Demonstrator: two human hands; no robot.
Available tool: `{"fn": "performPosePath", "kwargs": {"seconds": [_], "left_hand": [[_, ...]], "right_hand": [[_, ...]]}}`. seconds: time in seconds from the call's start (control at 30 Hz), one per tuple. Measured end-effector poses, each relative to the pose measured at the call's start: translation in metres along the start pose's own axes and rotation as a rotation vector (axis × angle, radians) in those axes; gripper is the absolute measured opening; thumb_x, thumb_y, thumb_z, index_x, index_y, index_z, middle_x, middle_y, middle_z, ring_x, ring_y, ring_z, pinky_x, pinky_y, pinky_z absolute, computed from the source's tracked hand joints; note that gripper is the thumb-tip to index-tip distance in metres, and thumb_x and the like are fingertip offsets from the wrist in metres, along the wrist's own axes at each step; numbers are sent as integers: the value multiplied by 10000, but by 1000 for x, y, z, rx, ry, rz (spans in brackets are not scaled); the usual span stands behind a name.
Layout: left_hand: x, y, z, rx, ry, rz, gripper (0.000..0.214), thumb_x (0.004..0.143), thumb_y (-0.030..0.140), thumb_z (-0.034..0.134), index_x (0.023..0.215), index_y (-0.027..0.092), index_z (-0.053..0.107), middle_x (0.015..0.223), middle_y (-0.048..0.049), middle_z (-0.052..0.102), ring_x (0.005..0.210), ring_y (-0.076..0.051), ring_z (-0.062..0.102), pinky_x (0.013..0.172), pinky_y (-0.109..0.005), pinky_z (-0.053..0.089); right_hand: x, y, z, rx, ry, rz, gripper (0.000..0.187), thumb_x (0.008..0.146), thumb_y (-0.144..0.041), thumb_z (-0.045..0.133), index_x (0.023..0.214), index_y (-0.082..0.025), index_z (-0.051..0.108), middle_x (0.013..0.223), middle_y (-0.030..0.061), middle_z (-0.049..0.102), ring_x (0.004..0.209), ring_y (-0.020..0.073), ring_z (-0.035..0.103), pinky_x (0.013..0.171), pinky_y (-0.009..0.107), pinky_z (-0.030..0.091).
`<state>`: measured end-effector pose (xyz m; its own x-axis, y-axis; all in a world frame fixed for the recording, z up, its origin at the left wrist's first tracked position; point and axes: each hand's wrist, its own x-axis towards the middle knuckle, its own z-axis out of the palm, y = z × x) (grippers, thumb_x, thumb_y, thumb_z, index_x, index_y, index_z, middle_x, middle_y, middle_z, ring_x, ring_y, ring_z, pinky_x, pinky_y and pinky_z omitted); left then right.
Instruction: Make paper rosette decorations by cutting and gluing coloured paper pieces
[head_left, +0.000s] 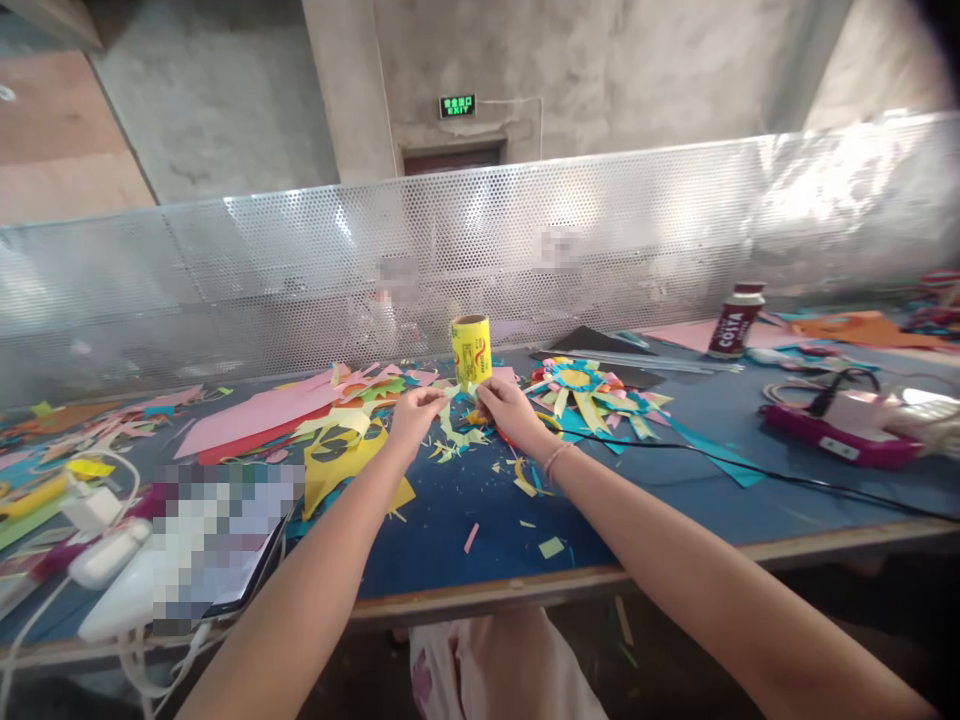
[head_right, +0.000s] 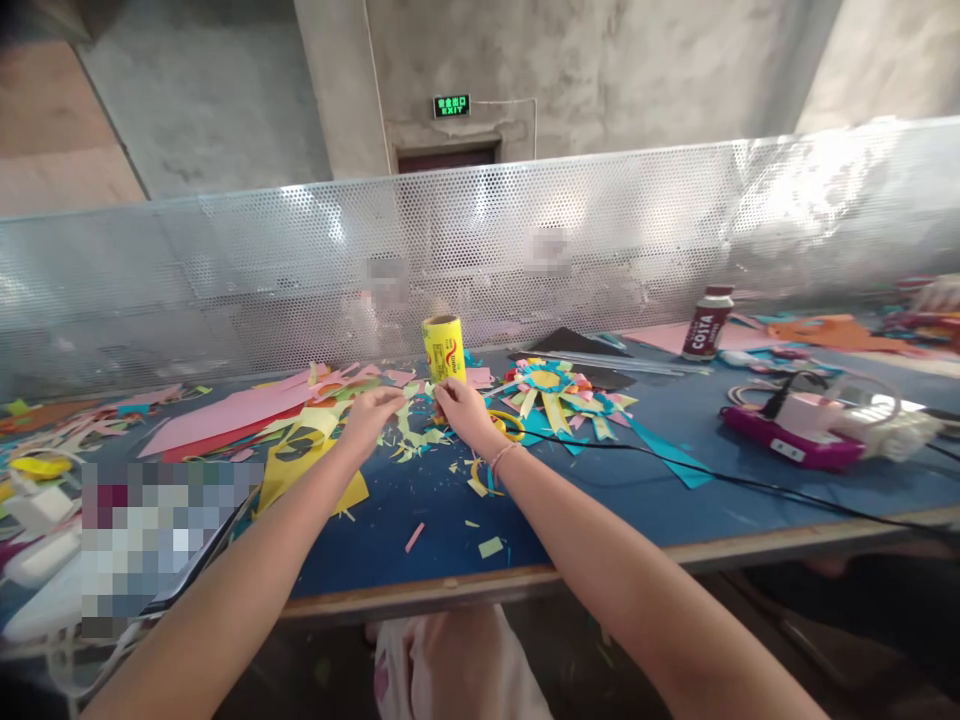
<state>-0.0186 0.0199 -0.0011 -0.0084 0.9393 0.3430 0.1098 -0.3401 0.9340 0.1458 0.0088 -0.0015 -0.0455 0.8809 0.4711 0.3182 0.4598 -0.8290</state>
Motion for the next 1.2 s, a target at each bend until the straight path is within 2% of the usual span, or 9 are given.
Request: {"fn": "performPosePath", "kwargs": {"seconds": [0.17,0.53,0.8,1.2], "left_hand": [[-4,5,2,57,-5,27,166,618,311,633,709,172,638,610,-12,580,523,-108,484,511,-227,372],[-8,7,5,82,-42,64,147,635,312,626,693,177,645,634,-24,603,562,-122,510,531,-231,383],[-8,9,5,55,-52,36,152,626,310,643,698,177,651,625,-24,597,560,-121,512,528,-230,385],[-7,8,4,15,-65,13,203,609,331,659,719,160,664,639,-26,594,553,-104,479,526,-225,373]], "right_hand": [[0,-1,-1,-28,-30,8,227,786,-348,415,638,-179,443,539,-22,518,471,90,485,497,214,398],[-1,-3,-1,-143,-13,-6,230,804,-312,412,626,-176,464,550,-10,556,491,97,512,525,216,405],[-3,-8,-3,-192,18,-21,225,792,-302,426,607,-177,454,534,-15,539,500,102,513,533,220,388],[-1,-6,-6,-169,-25,-44,211,779,-309,428,619,-175,455,514,-22,512,469,95,489,513,217,385]]}}
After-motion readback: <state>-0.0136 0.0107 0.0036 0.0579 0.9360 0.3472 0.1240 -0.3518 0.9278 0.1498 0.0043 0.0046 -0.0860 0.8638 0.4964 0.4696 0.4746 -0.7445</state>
